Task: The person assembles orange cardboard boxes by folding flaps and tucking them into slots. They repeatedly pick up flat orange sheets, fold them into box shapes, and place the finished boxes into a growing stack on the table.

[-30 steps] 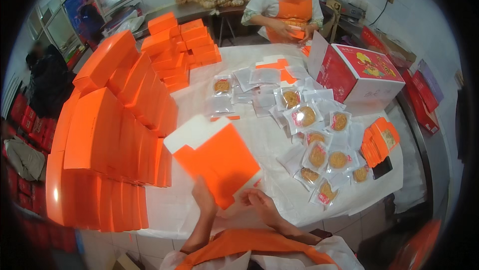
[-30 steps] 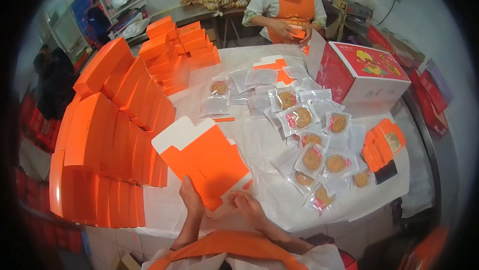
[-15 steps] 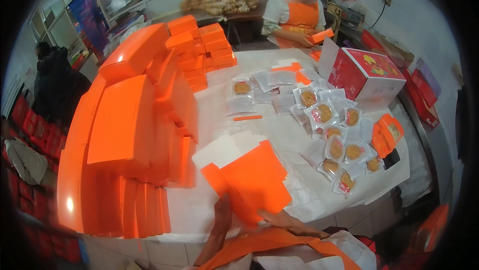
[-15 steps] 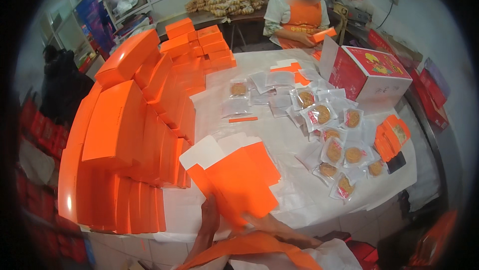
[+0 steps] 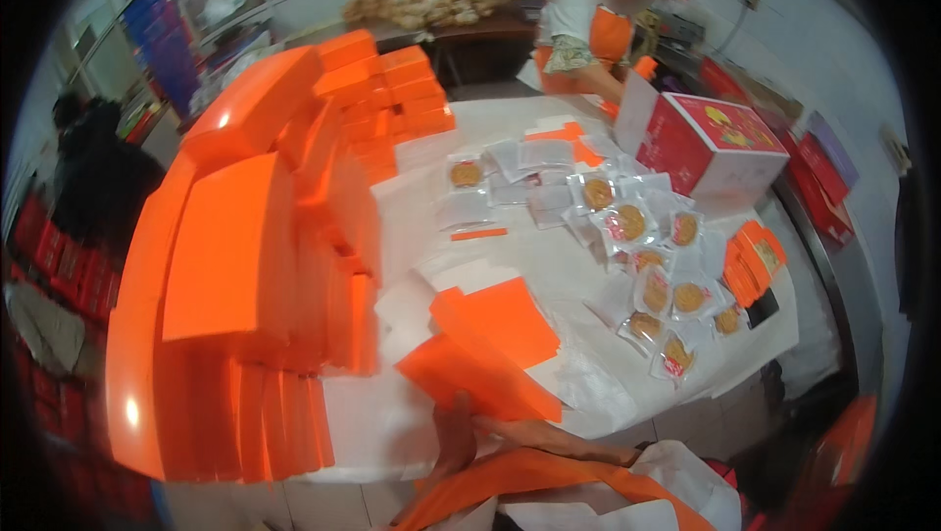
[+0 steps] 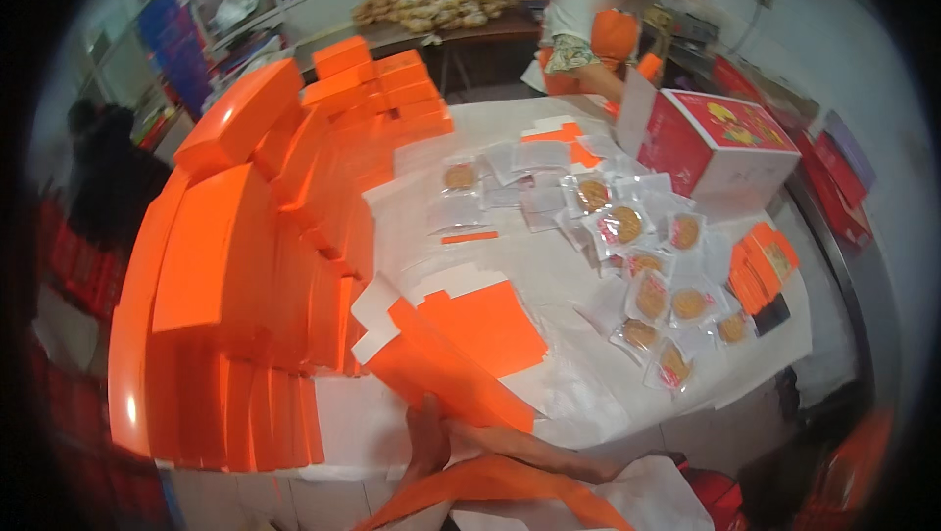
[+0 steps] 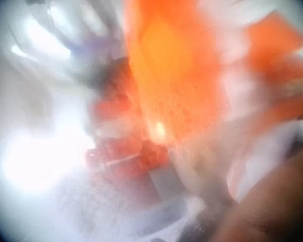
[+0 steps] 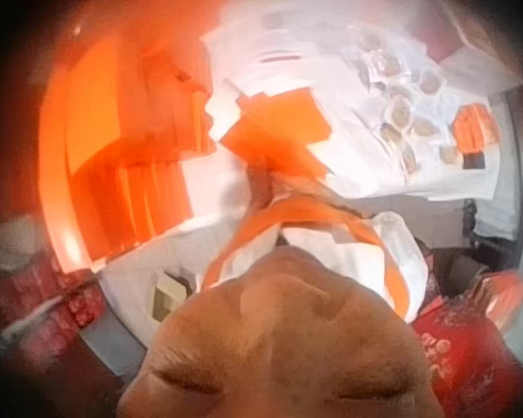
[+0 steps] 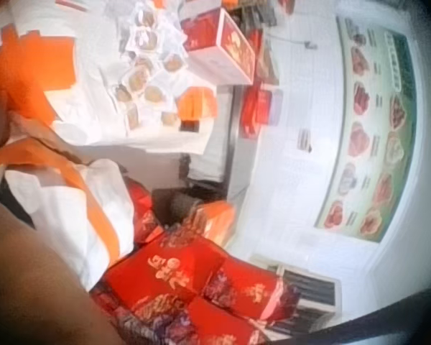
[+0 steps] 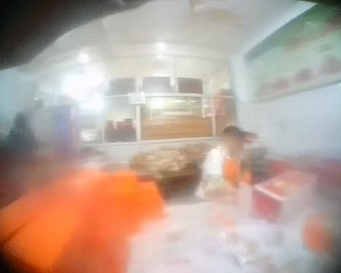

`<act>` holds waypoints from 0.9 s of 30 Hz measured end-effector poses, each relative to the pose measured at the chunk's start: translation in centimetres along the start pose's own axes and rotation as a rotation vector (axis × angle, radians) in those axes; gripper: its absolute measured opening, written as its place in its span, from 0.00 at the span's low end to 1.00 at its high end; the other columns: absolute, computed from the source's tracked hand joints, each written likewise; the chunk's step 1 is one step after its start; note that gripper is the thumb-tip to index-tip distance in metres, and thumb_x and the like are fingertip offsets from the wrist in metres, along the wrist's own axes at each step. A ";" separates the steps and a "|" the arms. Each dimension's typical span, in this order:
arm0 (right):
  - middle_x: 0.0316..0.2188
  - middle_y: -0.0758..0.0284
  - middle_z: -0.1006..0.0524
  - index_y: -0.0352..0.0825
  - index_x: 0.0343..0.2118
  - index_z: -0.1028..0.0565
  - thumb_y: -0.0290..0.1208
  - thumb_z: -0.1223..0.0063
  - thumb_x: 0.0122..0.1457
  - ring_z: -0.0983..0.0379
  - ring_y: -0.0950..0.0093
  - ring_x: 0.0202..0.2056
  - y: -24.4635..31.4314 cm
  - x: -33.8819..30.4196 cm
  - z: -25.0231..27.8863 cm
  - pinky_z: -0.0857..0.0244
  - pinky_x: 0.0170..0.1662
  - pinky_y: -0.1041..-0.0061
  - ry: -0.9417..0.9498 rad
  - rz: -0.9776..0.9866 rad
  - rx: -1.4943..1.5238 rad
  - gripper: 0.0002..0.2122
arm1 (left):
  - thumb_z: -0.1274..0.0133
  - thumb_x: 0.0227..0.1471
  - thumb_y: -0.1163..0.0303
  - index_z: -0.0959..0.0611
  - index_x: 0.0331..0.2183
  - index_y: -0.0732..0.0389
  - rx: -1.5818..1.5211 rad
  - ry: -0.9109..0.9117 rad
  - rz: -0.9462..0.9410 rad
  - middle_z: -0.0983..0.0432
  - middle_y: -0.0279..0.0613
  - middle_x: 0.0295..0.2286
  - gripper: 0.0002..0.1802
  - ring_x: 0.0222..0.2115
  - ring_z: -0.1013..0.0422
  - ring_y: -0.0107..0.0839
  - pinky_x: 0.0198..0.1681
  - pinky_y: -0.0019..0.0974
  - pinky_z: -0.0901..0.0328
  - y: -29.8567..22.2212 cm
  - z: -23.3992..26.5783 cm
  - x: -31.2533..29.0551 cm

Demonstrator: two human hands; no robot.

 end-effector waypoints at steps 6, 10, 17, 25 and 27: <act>0.40 0.64 0.29 0.31 0.41 0.30 0.30 0.57 0.58 0.33 0.74 0.41 -1.3 -1.6 -2.7 0.39 0.44 0.74 0.361 -0.017 0.122 0.11 | 0.59 0.55 0.64 0.26 0.33 0.70 -0.052 -0.198 -0.117 0.28 0.42 0.28 0.16 0.29 0.34 0.29 0.32 0.35 0.38 -2.7 3.0 1.5; 0.42 0.62 0.30 0.31 0.42 0.30 0.34 0.59 0.59 0.33 0.71 0.43 3.7 -1.3 1.7 0.41 0.48 0.72 0.583 -0.157 0.267 0.13 | 0.60 0.55 0.66 0.27 0.35 0.70 0.162 -0.284 -0.345 0.28 0.49 0.32 0.15 0.32 0.31 0.33 0.32 0.36 0.36 -8.9 2.5 -0.5; 0.44 0.61 0.31 0.33 0.46 0.33 0.33 0.53 0.56 0.34 0.71 0.45 7.4 6.1 11.7 0.40 0.47 0.75 -0.252 0.241 -0.375 0.16 | 0.53 0.48 0.63 0.36 0.46 0.67 0.476 -0.009 -0.039 0.31 0.58 0.38 0.26 0.40 0.33 0.49 0.41 0.41 0.38 0.4 2.0 -1.8; 0.31 0.67 0.29 0.32 0.27 0.29 0.31 0.51 0.54 0.33 0.76 0.31 4.3 7.0 6.9 0.39 0.32 0.80 -0.015 0.178 0.042 0.07 | 0.54 0.43 0.70 0.34 0.46 0.66 0.370 -0.045 -0.177 0.30 0.54 0.38 0.25 0.39 0.33 0.48 0.42 0.42 0.39 -2.5 2.3 -1.6; 0.23 0.69 0.31 0.31 0.21 0.30 0.32 0.51 0.55 0.36 0.78 0.24 4.4 7.1 6.6 0.42 0.26 0.80 0.016 0.172 0.066 0.10 | 0.55 0.42 0.71 0.33 0.45 0.65 0.333 -0.046 -0.338 0.30 0.53 0.38 0.24 0.39 0.33 0.47 0.42 0.41 0.39 -4.8 2.4 -1.3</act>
Point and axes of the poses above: each hand's wrist, its own x-axis towards the middle knuckle, its own z-axis out of the back of the hand, y = z × x, the point moved 9 cm from there along x, towards the middle knuckle
